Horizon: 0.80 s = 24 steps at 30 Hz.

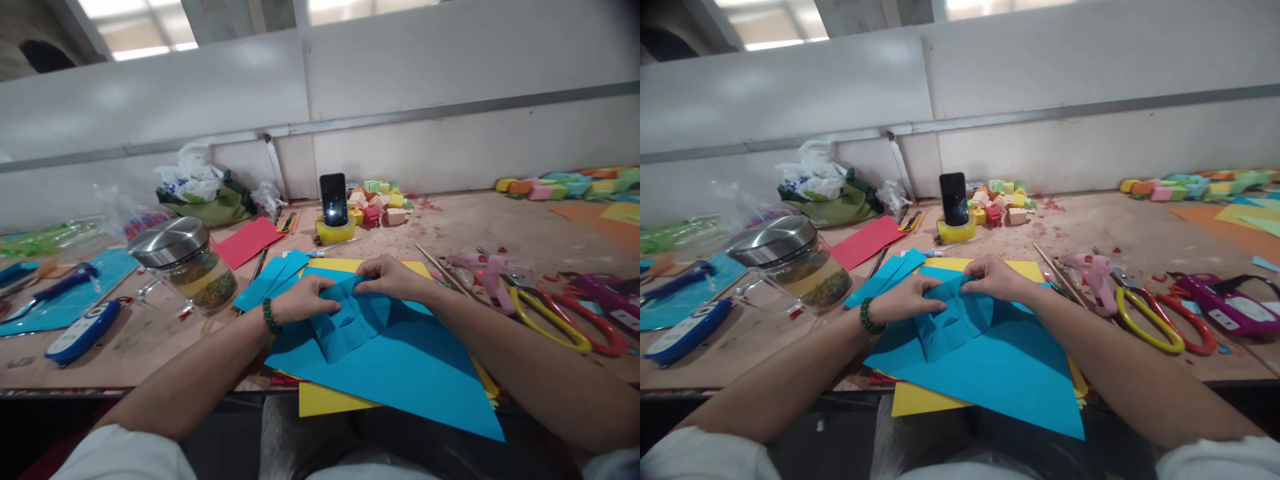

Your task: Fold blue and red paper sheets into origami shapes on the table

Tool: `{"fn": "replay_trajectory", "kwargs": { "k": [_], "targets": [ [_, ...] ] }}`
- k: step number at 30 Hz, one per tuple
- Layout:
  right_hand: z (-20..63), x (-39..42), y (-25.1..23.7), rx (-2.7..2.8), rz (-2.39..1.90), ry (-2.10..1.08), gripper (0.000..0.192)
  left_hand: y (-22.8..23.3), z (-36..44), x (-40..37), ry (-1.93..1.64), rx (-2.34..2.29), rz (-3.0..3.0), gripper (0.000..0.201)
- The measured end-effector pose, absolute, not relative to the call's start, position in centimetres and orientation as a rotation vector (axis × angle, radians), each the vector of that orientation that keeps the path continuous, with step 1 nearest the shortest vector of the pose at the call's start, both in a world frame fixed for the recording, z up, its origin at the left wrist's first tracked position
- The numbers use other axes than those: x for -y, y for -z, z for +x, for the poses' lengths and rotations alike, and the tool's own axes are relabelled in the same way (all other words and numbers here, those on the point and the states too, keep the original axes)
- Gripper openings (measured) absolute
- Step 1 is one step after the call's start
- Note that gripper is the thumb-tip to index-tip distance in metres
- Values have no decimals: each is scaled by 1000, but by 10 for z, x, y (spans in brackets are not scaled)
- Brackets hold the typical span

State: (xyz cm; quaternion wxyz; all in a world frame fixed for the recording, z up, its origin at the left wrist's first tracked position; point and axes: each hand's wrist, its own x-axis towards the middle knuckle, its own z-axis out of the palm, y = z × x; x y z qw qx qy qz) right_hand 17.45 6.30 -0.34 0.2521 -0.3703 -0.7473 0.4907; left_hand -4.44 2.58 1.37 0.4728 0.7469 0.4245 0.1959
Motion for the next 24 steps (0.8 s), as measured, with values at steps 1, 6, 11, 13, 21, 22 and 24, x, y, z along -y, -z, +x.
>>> {"fn": "replay_trajectory", "kwargs": {
  "k": [1, 6, 11, 13, 21, 22, 24],
  "targets": [
    [175, -64, 3, 2027, -993, -1326, 33, -14, -46, -27, -471, -1028, 1795, 25],
    [188, -73, -5, 2068, -993, -1197, 27, -13, -63, -43, -410, -1001, 1545, 45],
    [194, -79, -7, 2132, -948, -1285, 28, -16, -78, -51, -394, -1070, 1491, 56],
    [189, -76, -4, 2113, -941, -1276, 27, -19, -77, -49, -330, -1032, 1478, 47],
    [173, -55, 2, 2191, -862, -1105, 39, -20, -59, -34, -219, -1081, 1725, 40],
    [176, -56, 1, 2198, -903, -1100, 44, -19, -58, -34, -231, -1096, 1756, 41],
    [180, -61, 1, 2184, -958, -1145, 48, -18, -58, -33, -273, -1112, 1777, 42]
  ]
}}
